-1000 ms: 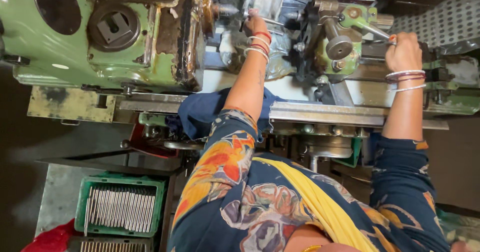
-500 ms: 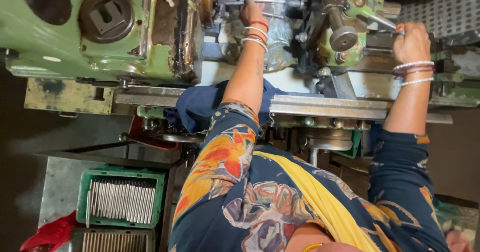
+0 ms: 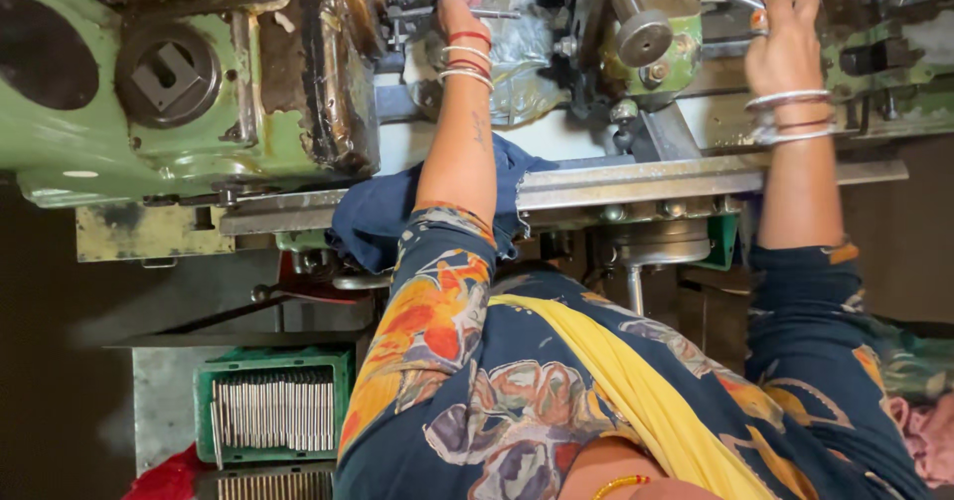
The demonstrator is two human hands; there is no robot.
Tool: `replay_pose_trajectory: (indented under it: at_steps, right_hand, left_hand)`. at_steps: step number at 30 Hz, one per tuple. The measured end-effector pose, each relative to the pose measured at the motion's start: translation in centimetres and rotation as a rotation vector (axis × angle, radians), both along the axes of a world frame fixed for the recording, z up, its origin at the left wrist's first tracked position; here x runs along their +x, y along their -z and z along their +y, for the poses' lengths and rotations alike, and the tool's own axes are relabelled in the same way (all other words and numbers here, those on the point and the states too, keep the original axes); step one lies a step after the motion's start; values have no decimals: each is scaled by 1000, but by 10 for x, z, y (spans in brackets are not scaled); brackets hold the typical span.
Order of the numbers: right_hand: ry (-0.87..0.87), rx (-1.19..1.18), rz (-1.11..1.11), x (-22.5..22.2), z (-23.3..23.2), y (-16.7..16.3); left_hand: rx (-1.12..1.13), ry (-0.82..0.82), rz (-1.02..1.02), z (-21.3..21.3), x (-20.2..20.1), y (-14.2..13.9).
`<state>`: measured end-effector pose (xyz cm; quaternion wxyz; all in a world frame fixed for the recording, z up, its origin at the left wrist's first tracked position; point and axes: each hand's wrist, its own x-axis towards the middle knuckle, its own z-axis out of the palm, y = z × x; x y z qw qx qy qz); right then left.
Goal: The person repeatedly picks up small metal rods from a tray, places them into a green industrial press, and operates the machine to process them. The processed rods are then placed into a separate tray. This cycle is repeated continuously throughout the clip.
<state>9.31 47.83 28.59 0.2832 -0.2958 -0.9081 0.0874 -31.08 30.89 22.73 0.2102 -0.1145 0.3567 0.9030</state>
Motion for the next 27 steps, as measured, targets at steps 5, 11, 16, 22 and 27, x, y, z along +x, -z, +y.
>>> replay_pose_trajectory:
  at_steps: [5, 11, 16, 22, 27]
  right_hand:
    - [56, -134, 330, 86, 26, -14]
    - [567, -688, 789, 206, 9, 12]
    - [110, -1188, 1588, 171, -53, 124]
    - [383, -448, -78, 160, -106, 166]
    - [502, -555, -186, 183, -164, 144]
  left_hand:
    - [-169, 207, -152, -8, 4, 5]
    - [-1082, 699, 453, 7, 34, -1]
    - [-1644, 720, 1018, 2, 68, -37]
    - [-1433, 466, 1287, -79, 90, -116]
    - [-655, 168, 1325, -278, 72, -117]
